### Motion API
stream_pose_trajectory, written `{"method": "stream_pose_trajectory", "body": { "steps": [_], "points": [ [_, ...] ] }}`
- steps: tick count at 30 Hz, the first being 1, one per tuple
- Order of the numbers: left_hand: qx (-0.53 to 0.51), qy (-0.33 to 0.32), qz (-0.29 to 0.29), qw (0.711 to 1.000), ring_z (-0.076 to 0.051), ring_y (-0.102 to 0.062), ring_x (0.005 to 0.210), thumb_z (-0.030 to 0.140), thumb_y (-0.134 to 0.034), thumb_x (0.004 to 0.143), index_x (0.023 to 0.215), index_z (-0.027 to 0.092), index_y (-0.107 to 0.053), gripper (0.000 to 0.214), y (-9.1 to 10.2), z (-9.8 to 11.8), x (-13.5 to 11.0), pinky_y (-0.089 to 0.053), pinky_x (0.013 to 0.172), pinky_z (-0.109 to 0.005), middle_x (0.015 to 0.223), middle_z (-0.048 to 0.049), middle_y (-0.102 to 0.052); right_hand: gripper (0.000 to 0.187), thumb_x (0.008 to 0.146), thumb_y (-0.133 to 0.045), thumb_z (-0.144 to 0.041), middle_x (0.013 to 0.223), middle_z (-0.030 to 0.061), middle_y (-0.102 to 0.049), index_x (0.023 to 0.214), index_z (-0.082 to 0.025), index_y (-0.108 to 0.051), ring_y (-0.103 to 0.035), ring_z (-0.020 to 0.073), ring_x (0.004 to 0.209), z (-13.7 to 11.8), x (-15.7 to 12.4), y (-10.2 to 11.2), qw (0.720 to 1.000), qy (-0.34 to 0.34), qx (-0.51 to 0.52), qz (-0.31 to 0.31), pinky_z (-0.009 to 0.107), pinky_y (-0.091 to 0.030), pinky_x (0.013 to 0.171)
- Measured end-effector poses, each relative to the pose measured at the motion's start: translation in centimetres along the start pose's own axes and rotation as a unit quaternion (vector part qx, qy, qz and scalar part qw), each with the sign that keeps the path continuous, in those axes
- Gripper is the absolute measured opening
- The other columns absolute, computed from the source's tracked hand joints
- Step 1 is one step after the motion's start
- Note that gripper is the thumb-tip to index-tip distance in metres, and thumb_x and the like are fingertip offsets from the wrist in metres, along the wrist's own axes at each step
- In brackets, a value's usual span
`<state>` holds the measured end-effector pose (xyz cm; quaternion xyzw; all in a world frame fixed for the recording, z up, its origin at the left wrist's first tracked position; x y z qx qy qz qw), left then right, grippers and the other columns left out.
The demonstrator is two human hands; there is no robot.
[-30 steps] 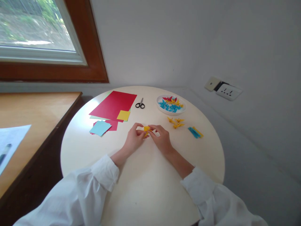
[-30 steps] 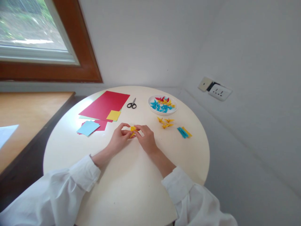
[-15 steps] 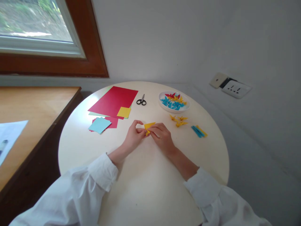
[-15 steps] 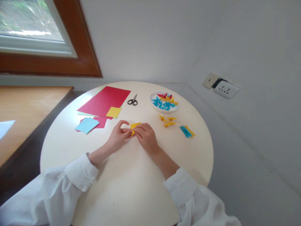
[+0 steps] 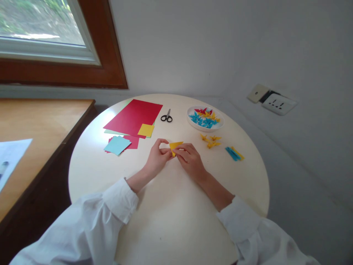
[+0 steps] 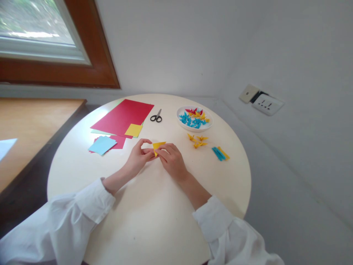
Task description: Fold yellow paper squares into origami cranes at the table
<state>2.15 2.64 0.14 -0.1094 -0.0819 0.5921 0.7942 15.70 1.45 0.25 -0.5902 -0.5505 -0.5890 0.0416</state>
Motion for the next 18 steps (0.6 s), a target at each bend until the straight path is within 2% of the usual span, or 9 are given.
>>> {"method": "stream_pose_trajectory", "body": {
  "steps": [10,18],
  "points": [
    [0.009,-0.001,0.004,1.000,-0.009,-0.059,0.058,0.017,-0.058,0.066,0.093,0.020,-0.038,0.034,0.13,-0.20,0.14,-0.047,0.065,-0.025,0.058,0.0055,-0.062,0.023,0.083,-0.049,-0.014,0.088,0.0059,-0.064,0.092,-0.026,-0.067,-0.056,0.0194,0.088,0.22,-0.12,-0.10,1.000,-0.006,0.009,-0.022,0.037,-0.050,0.077],
    [0.010,0.013,0.045,0.999,-0.009,-0.059,0.059,0.016,-0.055,0.068,0.092,0.020,-0.041,0.028,-0.09,0.29,-0.05,-0.050,0.072,-0.030,0.053,0.0079,-0.058,0.021,0.083,-0.048,-0.014,0.086,0.0062,-0.064,0.091,-0.023,-0.066,-0.056,0.0186,0.085,-0.05,-0.06,-0.12,1.000,0.010,0.002,0.003,0.035,-0.051,0.074]
  ]
}}
Point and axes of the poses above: each hand's wrist, its own x-axis towards the middle knuckle, its own y-axis out of the back of the hand, z = x × y, the point moved 2 cm from there along x, towards the middle knuckle
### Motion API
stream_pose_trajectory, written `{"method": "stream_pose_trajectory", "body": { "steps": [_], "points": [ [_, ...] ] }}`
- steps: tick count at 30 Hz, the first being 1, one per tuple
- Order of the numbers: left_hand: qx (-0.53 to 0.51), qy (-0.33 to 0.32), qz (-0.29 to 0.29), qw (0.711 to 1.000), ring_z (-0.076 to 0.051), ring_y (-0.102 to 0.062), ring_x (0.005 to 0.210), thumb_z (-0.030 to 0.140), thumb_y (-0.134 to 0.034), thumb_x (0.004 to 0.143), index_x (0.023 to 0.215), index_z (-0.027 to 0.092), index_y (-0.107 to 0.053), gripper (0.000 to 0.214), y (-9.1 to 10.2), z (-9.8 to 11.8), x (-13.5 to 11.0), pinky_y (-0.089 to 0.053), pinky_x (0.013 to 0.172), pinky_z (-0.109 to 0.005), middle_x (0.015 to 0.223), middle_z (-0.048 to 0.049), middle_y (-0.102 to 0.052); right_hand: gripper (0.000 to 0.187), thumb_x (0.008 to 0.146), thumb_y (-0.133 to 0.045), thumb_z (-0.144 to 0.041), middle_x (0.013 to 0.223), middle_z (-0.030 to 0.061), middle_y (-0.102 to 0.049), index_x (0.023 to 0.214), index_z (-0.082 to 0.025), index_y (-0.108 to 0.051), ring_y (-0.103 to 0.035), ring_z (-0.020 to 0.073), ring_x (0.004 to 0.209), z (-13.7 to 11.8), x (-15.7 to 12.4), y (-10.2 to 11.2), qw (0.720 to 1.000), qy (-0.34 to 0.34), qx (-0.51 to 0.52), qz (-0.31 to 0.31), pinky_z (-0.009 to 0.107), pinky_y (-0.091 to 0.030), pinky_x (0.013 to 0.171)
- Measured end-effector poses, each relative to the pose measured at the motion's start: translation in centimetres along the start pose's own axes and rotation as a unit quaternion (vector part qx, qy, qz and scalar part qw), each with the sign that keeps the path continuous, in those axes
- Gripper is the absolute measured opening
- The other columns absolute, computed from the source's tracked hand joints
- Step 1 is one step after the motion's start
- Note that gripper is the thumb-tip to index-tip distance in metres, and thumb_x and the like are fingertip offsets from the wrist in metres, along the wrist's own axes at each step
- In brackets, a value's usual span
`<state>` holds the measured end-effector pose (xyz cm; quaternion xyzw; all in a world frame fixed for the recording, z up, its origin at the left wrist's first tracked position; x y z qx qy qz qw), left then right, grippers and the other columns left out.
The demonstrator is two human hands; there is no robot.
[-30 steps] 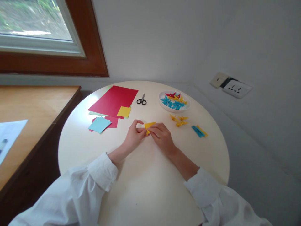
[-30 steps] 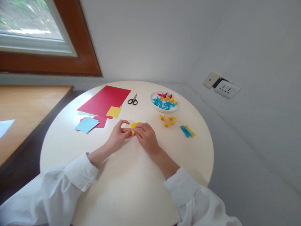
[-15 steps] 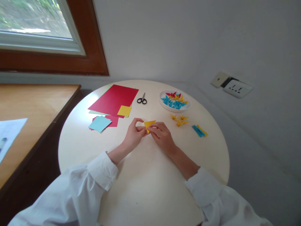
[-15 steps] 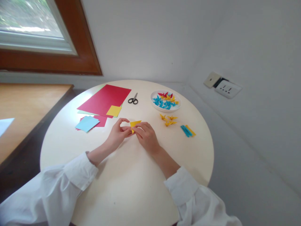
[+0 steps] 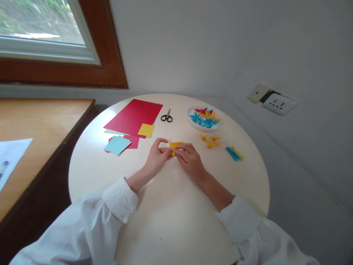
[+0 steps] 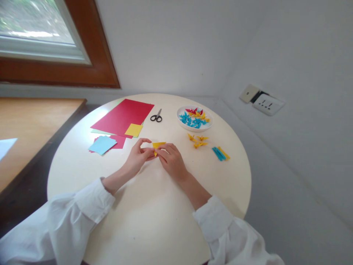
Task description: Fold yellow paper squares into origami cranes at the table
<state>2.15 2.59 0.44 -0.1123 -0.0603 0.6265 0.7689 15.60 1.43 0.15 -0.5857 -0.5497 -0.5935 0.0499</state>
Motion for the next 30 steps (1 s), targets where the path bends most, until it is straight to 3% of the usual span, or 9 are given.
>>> {"method": "stream_pose_trajectory", "body": {
  "steps": [8,15,19,24,30],
  "points": [
    [0.003,-0.016,-0.002,1.000,-0.008,-0.059,0.056,0.018,-0.056,0.070,0.091,0.020,-0.041,0.026,0.3,-0.1,0.3,-0.051,0.072,-0.031,0.051,0.0086,-0.057,0.019,0.081,-0.050,-0.012,0.086,0.0066,-0.063,0.089,-0.022,-0.063,-0.056,0.0186,0.085,-0.5,0.2,0.0,1.000,-0.003,0.018,0.015,0.035,-0.051,0.073],
    [0.110,-0.066,-0.001,0.992,-0.012,-0.061,0.058,0.019,-0.051,0.074,0.094,0.021,-0.039,0.023,0.7,-0.4,0.5,-0.050,0.063,-0.028,0.057,0.0048,-0.060,0.013,0.076,-0.058,-0.020,0.085,0.0068,-0.057,0.089,-0.021,-0.061,-0.054,0.0203,0.085,-0.8,0.2,0.6,0.994,-0.060,0.006,0.088,0.037,-0.048,0.073],
    [0.246,-0.138,-0.004,0.959,-0.014,-0.063,0.065,0.020,-0.046,0.078,0.101,0.022,-0.039,0.024,0.5,0.0,0.0,-0.050,0.063,-0.027,0.070,0.0000,-0.065,0.024,0.076,-0.060,-0.024,0.092,0.0081,-0.057,0.099,-0.021,-0.059,-0.052,0.0217,0.091,-0.4,0.2,0.5,0.988,-0.126,-0.004,0.088,0.037,-0.048,0.073],
    [0.353,-0.202,-0.032,0.913,-0.016,-0.065,0.074,0.023,-0.044,0.082,0.106,0.022,-0.038,0.024,0.2,0.5,-0.7,-0.049,0.065,-0.026,0.083,-0.0051,-0.068,0.006,0.079,-0.056,-0.022,0.081,0.0039,-0.062,0.082,-0.021,-0.061,-0.056,0.0179,0.081,-0.2,0.2,0.3,0.981,-0.166,0.076,0.058,0.034,-0.048,0.074],
    [0.408,-0.247,0.032,0.878,-0.018,-0.065,0.080,0.023,-0.051,0.080,0.097,0.021,-0.043,0.019,0.3,1.1,-0.8,-0.048,0.064,-0.027,0.088,-0.0049,-0.066,0.006,0.077,-0.059,-0.025,0.077,0.0019,-0.065,0.079,-0.020,-0.062,-0.059,0.0160,0.075,0.0,-0.1,-0.1,0.941,-0.267,0.197,0.069,0.030,-0.047,0.068]
  ]
}}
Point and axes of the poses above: each hand's wrist, its own x-axis towards the middle knuckle, its own y-axis out of the back of the hand, z = x × y, the point moved 2 cm from there along x, towards the middle knuckle
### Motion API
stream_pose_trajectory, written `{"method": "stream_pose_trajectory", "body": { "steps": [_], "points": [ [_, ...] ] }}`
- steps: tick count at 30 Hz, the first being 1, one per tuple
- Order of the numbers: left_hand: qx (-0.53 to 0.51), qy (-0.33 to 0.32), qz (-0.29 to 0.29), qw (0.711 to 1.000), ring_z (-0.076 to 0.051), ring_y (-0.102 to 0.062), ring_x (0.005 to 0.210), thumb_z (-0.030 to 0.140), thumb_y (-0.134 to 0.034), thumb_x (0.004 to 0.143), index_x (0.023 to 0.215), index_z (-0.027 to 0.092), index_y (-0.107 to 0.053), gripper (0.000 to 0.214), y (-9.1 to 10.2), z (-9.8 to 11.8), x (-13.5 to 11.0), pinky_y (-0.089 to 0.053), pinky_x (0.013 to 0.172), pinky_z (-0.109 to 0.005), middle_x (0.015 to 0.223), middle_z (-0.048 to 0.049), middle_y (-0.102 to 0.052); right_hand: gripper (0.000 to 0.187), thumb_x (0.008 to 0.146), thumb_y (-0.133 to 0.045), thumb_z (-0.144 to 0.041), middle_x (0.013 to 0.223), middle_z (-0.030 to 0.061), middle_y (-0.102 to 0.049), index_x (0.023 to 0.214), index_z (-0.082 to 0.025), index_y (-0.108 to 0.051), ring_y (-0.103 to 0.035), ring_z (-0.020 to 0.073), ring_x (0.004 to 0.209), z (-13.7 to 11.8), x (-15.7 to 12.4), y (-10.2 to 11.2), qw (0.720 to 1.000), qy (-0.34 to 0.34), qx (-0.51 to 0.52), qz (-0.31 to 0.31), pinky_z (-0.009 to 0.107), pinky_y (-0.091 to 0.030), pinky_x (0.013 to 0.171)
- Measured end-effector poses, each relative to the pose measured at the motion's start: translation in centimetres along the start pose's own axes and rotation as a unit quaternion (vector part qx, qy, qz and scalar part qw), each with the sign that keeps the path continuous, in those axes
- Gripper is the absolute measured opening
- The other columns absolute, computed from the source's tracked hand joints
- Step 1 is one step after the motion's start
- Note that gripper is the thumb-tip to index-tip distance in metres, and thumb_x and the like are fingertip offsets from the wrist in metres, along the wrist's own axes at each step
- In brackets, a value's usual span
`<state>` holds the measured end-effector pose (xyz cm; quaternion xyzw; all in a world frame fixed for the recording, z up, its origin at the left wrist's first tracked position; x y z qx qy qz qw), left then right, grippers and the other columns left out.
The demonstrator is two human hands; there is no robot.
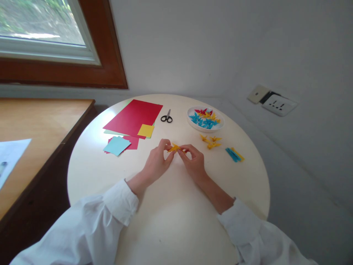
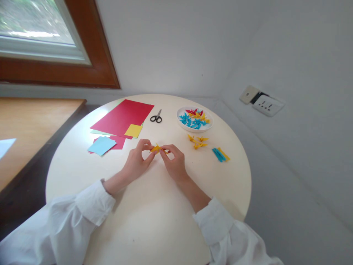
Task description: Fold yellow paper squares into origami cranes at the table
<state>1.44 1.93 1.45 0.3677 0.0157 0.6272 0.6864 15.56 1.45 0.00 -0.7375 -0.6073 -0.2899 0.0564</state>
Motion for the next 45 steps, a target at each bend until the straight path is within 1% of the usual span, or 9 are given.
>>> {"method": "stream_pose_trajectory", "body": {
  "steps": [5,10,14,20,24,28,37,41,45],
  "points": [
    [0.004,-0.056,0.037,0.998,-0.014,-0.064,0.076,0.019,-0.054,0.078,0.085,0.019,-0.053,0.008,0.4,0.6,0.2,-0.050,0.068,-0.025,0.083,-0.0026,-0.067,0.009,0.074,-0.062,-0.027,0.076,0.0020,-0.065,0.077,-0.019,-0.062,-0.059,0.0157,0.074,0.4,-0.3,-0.1,0.997,-0.041,0.059,0.014,0.030,-0.047,0.070],
    [0.007,-0.091,0.051,0.994,-0.015,-0.064,0.079,0.015,-0.056,0.077,0.085,0.018,-0.059,0.010,0.3,0.4,0.2,-0.051,0.072,-0.026,0.087,-0.0049,-0.068,0.009,0.072,-0.062,-0.027,0.075,0.0019,-0.064,0.076,-0.019,-0.061,-0.059,0.0155,0.072,0.4,-0.3,-0.2,0.996,-0.045,0.075,0.009,0.030,-0.048,0.069],
    [0.012,-0.112,0.050,0.992,-0.016,-0.064,0.081,0.013,-0.057,0.076,0.082,0.017,-0.061,0.009,0.2,0.3,0.2,-0.051,0.073,-0.027,0.087,-0.0063,-0.069,0.006,0.073,-0.061,-0.026,0.075,0.0014,-0.064,0.076,-0.020,-0.061,-0.059,0.0155,0.072,0.4,-0.3,-0.3,0.997,-0.028,0.065,0.002,0.030,-0.048,0.070],
    [0.002,-0.130,0.058,0.990,-0.014,-0.064,0.075,0.012,-0.057,0.076,0.079,0.017,-0.061,0.007,0.4,0.7,0.3,-0.052,0.068,-0.025,0.082,-0.0053,-0.069,0.006,0.078,-0.057,-0.026,0.075,0.0012,-0.063,0.077,-0.021,-0.059,-0.058,0.0154,0.073,0.1,-0.2,0.0,1.000,0.022,0.010,0.000,0.030,-0.047,0.069],
    [-0.004,-0.130,0.056,0.990,-0.013,-0.064,0.073,0.012,-0.057,0.076,0.077,0.017,-0.060,0.007,0.5,0.8,0.3,-0.051,0.065,-0.023,0.080,-0.0036,-0.068,0.005,0.080,-0.053,-0.023,0.077,0.0021,-0.063,0.077,-0.021,-0.057,-0.059,0.0156,0.074,-0.5,-0.1,0.2,0.998,0.062,-0.027,-0.001,0.030,-0.048,0.069],
    [0.004,-0.131,0.053,0.990,-0.012,-0.063,0.072,0.011,-0.057,0.076,0.076,0.017,-0.060,0.007,0.6,0.8,0.4,-0.051,0.063,-0.022,0.079,-0.0030,-0.068,0.004,0.081,-0.052,-0.020,0.086,0.0048,-0.065,0.080,-0.021,-0.056,-0.061,0.0171,0.084,-0.8,-0.1,0.3,0.995,0.092,-0.034,-0.007,0.032,-0.048,0.077],
    [0.036,-0.124,0.023,0.991,-0.013,-0.062,0.070,0.016,-0.051,0.080,0.078,0.017,-0.060,0.008,0.8,0.4,0.4,-0.049,0.062,-0.023,0.078,-0.0039,-0.067,0.005,0.080,-0.053,-0.025,0.100,0.0062,-0.064,0.080,-0.023,-0.057,-0.059,0.0192,0.099,-1.1,0.1,0.5,0.994,0.098,-0.052,-0.013,0.037,-0.045,0.089],
    [0.001,-0.083,0.005,0.997,-0.014,-0.062,0.072,0.016,-0.053,0.077,0.078,0.018,-0.060,0.008,0.9,0.6,0.4,-0.049,0.064,-0.024,0.081,-0.0040,-0.068,0.004,0.078,-0.057,-0.024,0.105,0.0064,-0.064,0.081,-0.023,-0.058,-0.058,0.0199,0.103,-1.0,0.1,0.6,0.995,0.088,-0.034,-0.020,0.040,-0.043,0.093],
    [-0.060,-0.013,-0.015,0.998,-0.014,-0.061,0.068,0.015,-0.054,0.073,0.073,0.017,-0.060,0.006,0.9,0.9,0.5,-0.047,0.062,-0.025,0.077,-0.0050,-0.068,0.004,0.077,-0.057,-0.023,0.109,0.0075,-0.063,0.081,-0.022,-0.058,-0.055,0.0204,0.110,-0.7,0.0,0.6,0.997,0.052,0.033,-0.046,0.041,-0.041,0.096]
  ]
}}
Point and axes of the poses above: each hand's wrist, its own x-axis towards the middle knuckle, its own y-axis out of the back of the hand, z = x × y, the point moved 2 cm from there along x, towards the middle knuckle
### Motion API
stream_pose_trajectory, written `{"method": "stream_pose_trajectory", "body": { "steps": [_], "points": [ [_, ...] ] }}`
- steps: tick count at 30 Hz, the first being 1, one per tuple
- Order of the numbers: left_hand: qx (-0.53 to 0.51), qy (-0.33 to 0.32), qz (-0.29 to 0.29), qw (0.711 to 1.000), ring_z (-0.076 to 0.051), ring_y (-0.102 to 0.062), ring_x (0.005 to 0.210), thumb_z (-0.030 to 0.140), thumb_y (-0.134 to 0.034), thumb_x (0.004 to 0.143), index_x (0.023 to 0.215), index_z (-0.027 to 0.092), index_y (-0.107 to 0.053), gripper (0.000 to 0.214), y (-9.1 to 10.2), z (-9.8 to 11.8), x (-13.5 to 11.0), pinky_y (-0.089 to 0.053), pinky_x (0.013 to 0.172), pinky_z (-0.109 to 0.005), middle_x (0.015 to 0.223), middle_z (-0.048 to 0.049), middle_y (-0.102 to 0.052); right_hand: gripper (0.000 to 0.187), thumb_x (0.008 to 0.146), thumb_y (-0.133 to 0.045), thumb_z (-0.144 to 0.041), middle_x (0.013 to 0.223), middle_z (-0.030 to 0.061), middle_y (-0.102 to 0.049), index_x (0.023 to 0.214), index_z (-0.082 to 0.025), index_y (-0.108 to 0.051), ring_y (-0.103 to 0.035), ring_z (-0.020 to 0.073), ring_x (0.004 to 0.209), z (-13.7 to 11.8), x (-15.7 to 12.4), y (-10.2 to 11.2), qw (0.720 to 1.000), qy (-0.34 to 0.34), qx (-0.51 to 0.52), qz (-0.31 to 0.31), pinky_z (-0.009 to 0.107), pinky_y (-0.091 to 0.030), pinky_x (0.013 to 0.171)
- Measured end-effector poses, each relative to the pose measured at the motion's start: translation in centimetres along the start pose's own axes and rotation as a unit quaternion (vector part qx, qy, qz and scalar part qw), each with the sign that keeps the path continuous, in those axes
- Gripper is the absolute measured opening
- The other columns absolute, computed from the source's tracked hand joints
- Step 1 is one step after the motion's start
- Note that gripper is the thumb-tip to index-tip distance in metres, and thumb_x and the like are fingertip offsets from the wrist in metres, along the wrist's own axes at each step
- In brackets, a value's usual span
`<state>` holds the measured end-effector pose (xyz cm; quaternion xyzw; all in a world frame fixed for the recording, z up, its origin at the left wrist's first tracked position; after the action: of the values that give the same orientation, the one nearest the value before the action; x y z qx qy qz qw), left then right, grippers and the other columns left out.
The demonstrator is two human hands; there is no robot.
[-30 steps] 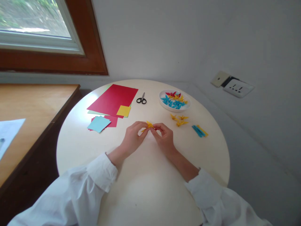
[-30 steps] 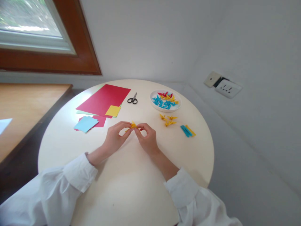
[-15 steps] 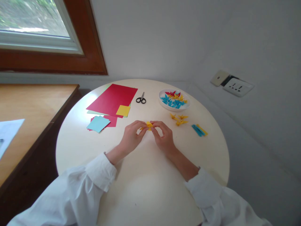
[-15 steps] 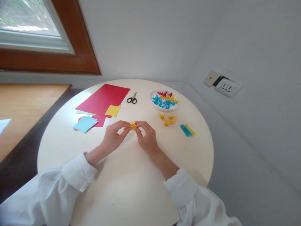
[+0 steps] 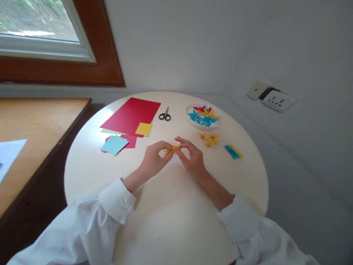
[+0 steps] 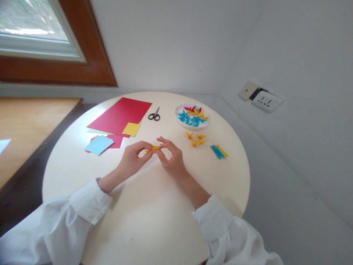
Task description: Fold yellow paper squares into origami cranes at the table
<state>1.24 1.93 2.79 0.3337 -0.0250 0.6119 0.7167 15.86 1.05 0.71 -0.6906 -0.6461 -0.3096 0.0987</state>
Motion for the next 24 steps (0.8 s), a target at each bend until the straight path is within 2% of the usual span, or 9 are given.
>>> {"method": "stream_pose_trajectory", "body": {
  "steps": [5,10,16,21,24],
  "points": [
    [-0.078,0.080,-0.040,0.993,-0.013,-0.056,0.061,0.020,-0.055,0.071,0.067,0.015,-0.058,0.007,-0.1,-0.3,0.1,-0.043,0.056,-0.024,0.067,-0.0031,-0.063,0.005,0.075,-0.060,-0.024,0.095,0.0069,-0.067,0.078,-0.020,-0.059,-0.062,0.0195,0.095,0.3,-0.1,-0.1,0.995,-0.049,0.082,-0.014,0.039,-0.046,0.089],
    [-0.130,0.115,-0.055,0.983,-0.011,-0.052,0.058,0.020,-0.056,0.069,0.061,0.014,-0.052,0.010,-0.2,-0.8,0.1,-0.038,0.051,-0.022,0.066,-0.0023,-0.060,0.009,0.072,-0.063,-0.027,0.079,0.0042,-0.065,0.070,-0.020,-0.058,-0.063,0.0173,0.079,0.2,0.0,-0.2,0.995,-0.059,0.078,0.001,0.035,-0.050,0.079],
    [-0.151,0.114,-0.074,0.979,-0.010,-0.052,0.058,0.019,-0.057,0.068,0.059,0.015,-0.049,0.013,-0.2,-0.8,0.1,-0.037,0.051,-0.021,0.066,-0.0017,-0.060,0.009,0.072,-0.062,-0.026,0.099,0.0063,-0.065,0.069,-0.021,-0.056,-0.059,0.0199,0.101,0.1,0.0,-0.1,0.994,-0.047,0.094,-0.014,0.038,-0.045,0.090],
    [-0.143,0.115,-0.064,0.981,-0.011,-0.053,0.057,0.028,-0.060,0.070,0.066,0.015,-0.056,0.014,-0.3,-1.1,0.2,-0.039,0.051,-0.022,0.064,-0.0017,-0.061,0.010,0.071,-0.063,-0.029,0.072,0.0019,-0.063,0.069,-0.020,-0.058,-0.060,0.0159,0.071,0.4,0.0,-0.1,0.995,-0.075,0.067,0.006,0.032,-0.050,0.072],
    [-0.143,0.125,-0.059,0.980,-0.012,-0.055,0.057,0.034,-0.061,0.070,0.068,0.014,-0.059,0.020,-0.4,-1.2,0.2,-0.041,0.051,-0.023,0.065,-0.0027,-0.063,0.012,0.071,-0.062,-0.031,0.071,0.0019,-0.063,0.070,-0.020,-0.060,-0.059,0.0156,0.069,0.6,0.0,-0.1,0.995,-0.083,0.052,0.022,0.031,-0.050,0.070]
  ]
}}
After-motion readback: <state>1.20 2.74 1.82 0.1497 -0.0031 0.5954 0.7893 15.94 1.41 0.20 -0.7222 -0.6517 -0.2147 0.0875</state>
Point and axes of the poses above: each hand's wrist, its own x-axis towards the middle knuckle, its own y-axis out of the back of the hand, z = x × y, the point moved 2 cm from there along x, towards the middle knuckle
